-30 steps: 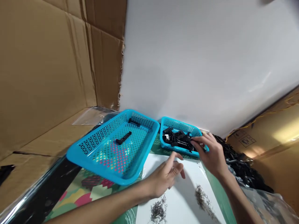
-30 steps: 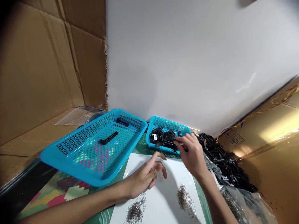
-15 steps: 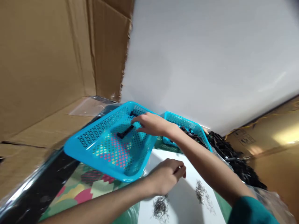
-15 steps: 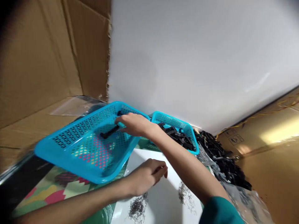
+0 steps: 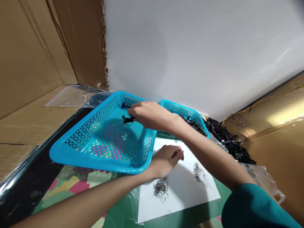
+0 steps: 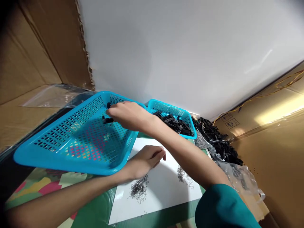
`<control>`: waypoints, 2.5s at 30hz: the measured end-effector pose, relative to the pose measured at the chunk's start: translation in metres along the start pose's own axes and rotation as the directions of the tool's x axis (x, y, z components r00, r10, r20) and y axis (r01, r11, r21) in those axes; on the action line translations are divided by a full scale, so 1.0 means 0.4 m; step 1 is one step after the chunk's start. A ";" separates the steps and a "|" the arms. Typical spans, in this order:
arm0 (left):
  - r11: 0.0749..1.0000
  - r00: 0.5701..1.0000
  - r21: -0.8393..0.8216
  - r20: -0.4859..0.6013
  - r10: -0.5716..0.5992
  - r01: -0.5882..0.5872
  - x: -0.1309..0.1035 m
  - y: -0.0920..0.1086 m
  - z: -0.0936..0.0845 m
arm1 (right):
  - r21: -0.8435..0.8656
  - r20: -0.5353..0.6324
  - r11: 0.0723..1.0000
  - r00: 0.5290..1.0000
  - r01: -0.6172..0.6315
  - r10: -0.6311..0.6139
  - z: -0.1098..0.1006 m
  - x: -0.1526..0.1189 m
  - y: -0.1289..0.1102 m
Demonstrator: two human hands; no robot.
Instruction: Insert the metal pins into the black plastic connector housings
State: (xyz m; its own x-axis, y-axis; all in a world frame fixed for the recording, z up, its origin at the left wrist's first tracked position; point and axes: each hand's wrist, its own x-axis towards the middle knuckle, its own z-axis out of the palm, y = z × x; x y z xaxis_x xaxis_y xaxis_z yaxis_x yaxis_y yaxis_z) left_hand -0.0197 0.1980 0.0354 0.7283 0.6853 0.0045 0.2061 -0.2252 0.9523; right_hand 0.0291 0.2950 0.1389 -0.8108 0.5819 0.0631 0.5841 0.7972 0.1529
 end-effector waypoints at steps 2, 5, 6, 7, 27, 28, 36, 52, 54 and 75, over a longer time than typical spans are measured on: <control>0.996 0.999 -0.072 -0.036 0.040 -0.042 0.003 0.000 0.006 | 0.095 -0.033 0.989 0.993 -0.113 0.116 -0.064 -0.089 -0.006; 0.947 0.985 -0.306 -0.163 0.050 -0.099 0.010 -0.008 0.016 | 0.233 -0.073 0.939 0.959 -0.252 0.275 -0.143 -0.262 -0.016; 0.915 0.979 -0.390 -0.201 0.023 -0.102 0.012 -0.011 0.018 | 0.268 -0.055 0.910 0.938 -0.315 0.341 -0.154 -0.320 -0.018; 0.884 0.975 -0.457 -0.224 -0.005 -0.100 0.012 -0.011 0.018 | 0.300 -0.009 0.885 0.927 -0.355 0.375 -0.155 -0.375 -0.020; 0.976 0.985 -0.214 -0.170 0.009 -0.046 0.028 -0.009 0.026 | 0.776 0.289 0.155 0.563 -0.611 0.774 0.143 -0.575 -0.359; 0.973 0.987 -0.226 -0.160 0.011 -0.047 0.028 -0.009 0.026 | 0.784 0.314 0.111 0.544 -0.611 0.778 0.148 -0.571 -0.374; 0.952 0.995 -0.303 -0.102 0.018 -0.048 0.026 -0.013 0.023 | 0.787 0.300 0.136 0.565 -0.602 0.769 0.157 -0.552 -0.397; 0.978 0.987 -0.160 -0.109 0.117 -0.133 0.012 0.000 0.017 | 0.857 0.292 0.031 0.536 -0.514 0.792 0.156 -0.587 -0.369; 0.984 0.987 -0.121 -0.100 0.122 -0.134 0.014 0.002 0.015 | 0.872 0.269 0.009 0.493 -0.490 0.827 0.158 -0.589 -0.372; 0.958 0.991 -0.262 0.026 0.132 -0.120 0.012 0.009 0.010 | 0.820 -0.215 0.338 0.298 -0.463 0.930 0.163 -0.535 -0.256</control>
State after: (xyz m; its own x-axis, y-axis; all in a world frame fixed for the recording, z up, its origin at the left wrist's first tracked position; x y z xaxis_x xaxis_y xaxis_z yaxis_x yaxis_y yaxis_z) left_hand -0.0129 0.1976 0.0375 0.7659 0.6313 0.1217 -0.0614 -0.1167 0.9913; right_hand 0.1455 0.0994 0.0453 0.2929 0.8802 0.3733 0.6043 0.1322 -0.7858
